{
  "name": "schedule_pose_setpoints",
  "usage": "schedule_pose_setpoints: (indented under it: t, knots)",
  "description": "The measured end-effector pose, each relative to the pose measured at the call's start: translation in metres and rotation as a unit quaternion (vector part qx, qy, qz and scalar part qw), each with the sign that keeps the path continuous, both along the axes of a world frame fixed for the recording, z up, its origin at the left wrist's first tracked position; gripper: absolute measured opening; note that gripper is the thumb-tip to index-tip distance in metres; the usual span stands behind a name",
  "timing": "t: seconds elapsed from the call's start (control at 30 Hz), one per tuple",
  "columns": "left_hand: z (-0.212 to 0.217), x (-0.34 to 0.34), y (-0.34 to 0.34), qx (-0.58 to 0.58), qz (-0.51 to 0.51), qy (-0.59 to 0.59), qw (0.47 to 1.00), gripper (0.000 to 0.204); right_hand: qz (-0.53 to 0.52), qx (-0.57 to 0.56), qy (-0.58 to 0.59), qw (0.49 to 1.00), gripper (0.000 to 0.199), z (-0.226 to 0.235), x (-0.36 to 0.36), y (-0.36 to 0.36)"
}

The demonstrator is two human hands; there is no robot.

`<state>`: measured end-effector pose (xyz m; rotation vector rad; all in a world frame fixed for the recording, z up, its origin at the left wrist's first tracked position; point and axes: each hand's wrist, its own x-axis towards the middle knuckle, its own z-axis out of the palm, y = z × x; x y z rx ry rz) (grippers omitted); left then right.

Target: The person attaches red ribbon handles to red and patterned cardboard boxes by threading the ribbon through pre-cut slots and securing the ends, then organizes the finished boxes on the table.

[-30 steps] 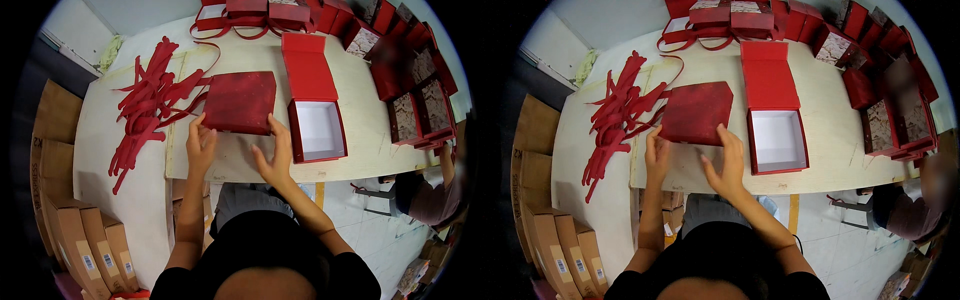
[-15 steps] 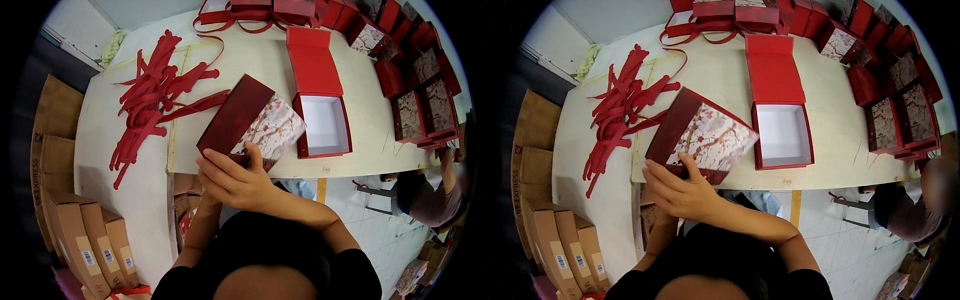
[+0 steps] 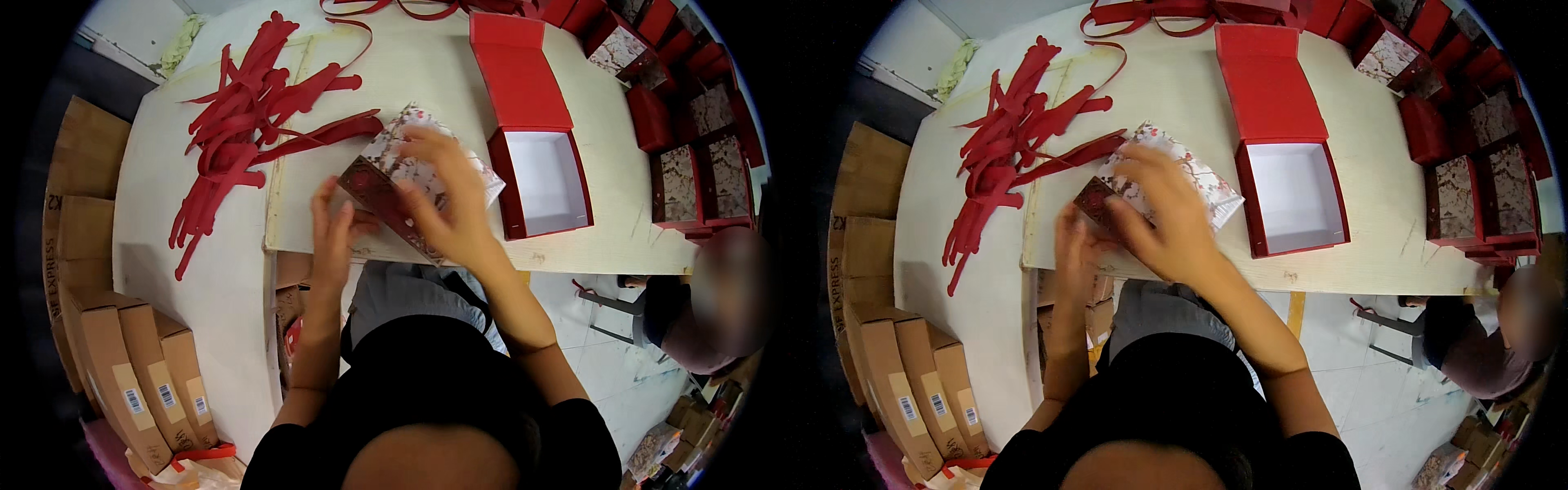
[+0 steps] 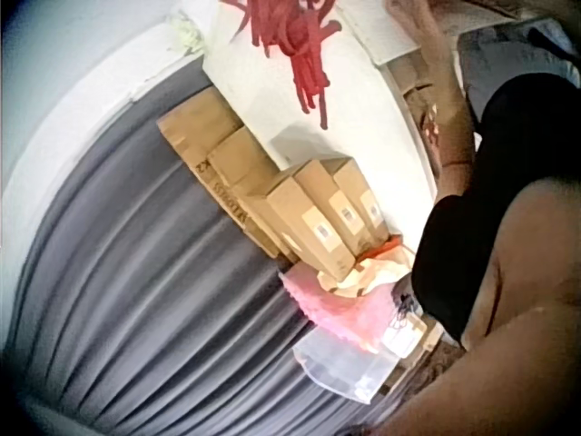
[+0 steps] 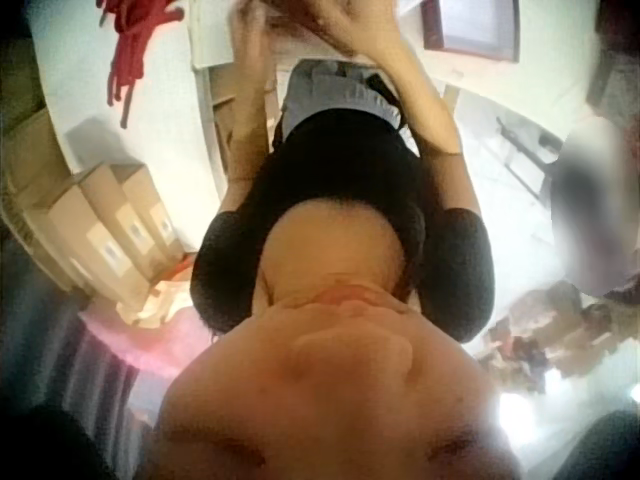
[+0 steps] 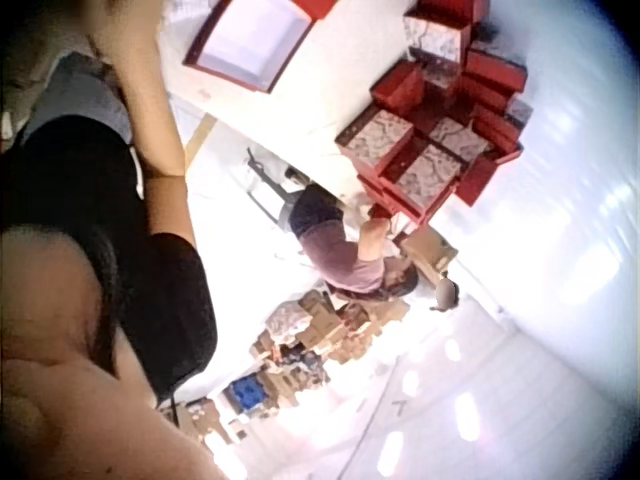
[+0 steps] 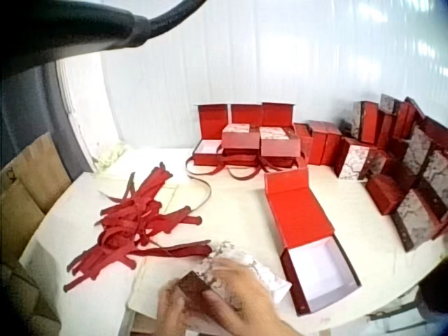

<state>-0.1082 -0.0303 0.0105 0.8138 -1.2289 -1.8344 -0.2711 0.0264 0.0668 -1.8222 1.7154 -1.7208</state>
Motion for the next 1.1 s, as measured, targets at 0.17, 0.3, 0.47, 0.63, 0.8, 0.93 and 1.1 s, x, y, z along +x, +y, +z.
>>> schedule_pose_setpoints:
  t: [0.17,0.3,0.47,0.63,0.8,0.93,1.1]
  knots:
    - [-0.012,0.014,0.014,-0.328,0.026,-0.188,0.925,0.068,-0.231,0.093,0.122,0.961,0.034,-0.031,-0.021,0.034]
    - [-0.019,0.01,0.051,-0.329,0.005,-0.178,0.927,0.053,-0.205,0.122,-0.032,0.971,0.036,-0.041,-0.002,0.054]
    - [-0.021,0.018,0.046,-0.332,0.057,-0.251,0.907,0.043,-0.173,0.133,-0.091,0.972,0.024,-0.073,-0.002,0.077]
    - [-0.014,0.029,0.027,-0.344,0.021,-0.26,0.902,0.045,-0.122,0.143,-0.119,0.975,0.036,-0.067,-0.003,0.076]
    - [-0.005,0.03,0.022,-0.326,0.008,-0.241,0.914,0.045,-0.112,0.148,-0.131,0.974,0.039,-0.066,-0.002,0.076]
    - [-0.007,0.028,0.03,-0.341,0.004,-0.281,0.897,0.042,-0.109,0.137,-0.126,0.976,0.034,-0.076,-0.009,0.08]
    - [0.0,0.019,0.064,-0.371,-0.266,-0.072,0.887,0.028,-0.162,0.126,-0.133,0.97,0.036,-0.067,-0.016,0.062]
